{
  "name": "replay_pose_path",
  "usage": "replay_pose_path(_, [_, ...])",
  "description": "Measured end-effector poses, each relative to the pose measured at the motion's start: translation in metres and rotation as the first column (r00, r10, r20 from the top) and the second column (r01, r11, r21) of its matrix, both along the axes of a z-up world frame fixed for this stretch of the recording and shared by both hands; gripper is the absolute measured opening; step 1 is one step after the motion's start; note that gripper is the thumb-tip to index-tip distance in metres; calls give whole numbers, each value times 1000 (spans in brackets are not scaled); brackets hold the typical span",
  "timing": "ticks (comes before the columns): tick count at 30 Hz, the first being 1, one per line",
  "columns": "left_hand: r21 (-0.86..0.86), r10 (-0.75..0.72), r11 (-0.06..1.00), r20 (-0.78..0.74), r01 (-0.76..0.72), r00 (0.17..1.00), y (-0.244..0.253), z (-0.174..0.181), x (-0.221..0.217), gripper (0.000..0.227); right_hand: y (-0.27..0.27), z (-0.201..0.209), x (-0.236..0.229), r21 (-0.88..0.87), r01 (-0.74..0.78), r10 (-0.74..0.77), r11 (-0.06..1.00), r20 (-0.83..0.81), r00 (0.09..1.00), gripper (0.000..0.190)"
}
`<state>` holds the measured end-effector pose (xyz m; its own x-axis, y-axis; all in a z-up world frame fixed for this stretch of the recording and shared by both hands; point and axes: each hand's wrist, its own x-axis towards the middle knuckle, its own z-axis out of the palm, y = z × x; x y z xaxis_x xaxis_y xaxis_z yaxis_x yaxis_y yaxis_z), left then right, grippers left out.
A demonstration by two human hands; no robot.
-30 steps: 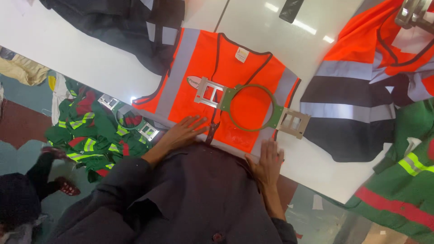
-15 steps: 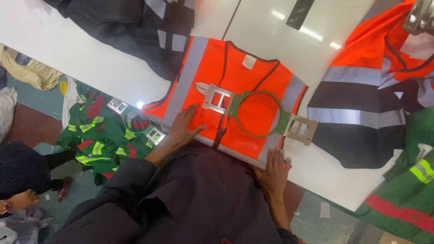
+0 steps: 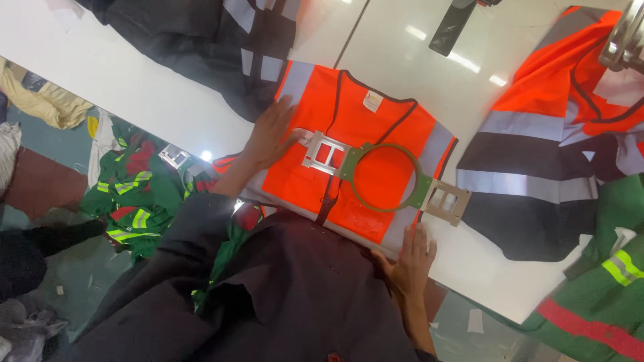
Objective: Prepare a high-visibility safety vest for an embroidery machine by attaching a mounting hoop.
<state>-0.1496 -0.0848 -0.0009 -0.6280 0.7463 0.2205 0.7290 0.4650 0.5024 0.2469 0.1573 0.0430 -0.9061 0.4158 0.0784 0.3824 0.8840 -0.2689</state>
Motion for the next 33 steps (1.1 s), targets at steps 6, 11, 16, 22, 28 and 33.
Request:
replay_pose_path(6, [-183,-304,938,-19,295,953,80,1,-73,51,25,22,-141,-173,-133,87,976,-249,965,34])
replay_pose_path(11, [-254,-442,874,-55,415,896,119,26,-82,60,33,-21,-304,-388,-154,151,909,-38,988,38])
replay_pose_path(16, [-219,-386,909,-116,355,915,124,2,-100,75,26,-71,-358,-338,-202,263,919,146,954,43])
replay_pose_path(22, [-141,-325,936,-4,321,946,111,-7,-98,78,20,-87,-359,-615,-15,-5,788,-30,1000,15])
replay_pose_path(28, [-225,-328,921,-9,318,945,111,-6,-96,74,26,-78,-353,-844,58,-95,534,8,995,29])
replay_pose_path(33, [-230,-291,931,5,285,957,111,-1,-97,71,32,-36,-355,-855,204,201,477,332,922,31])
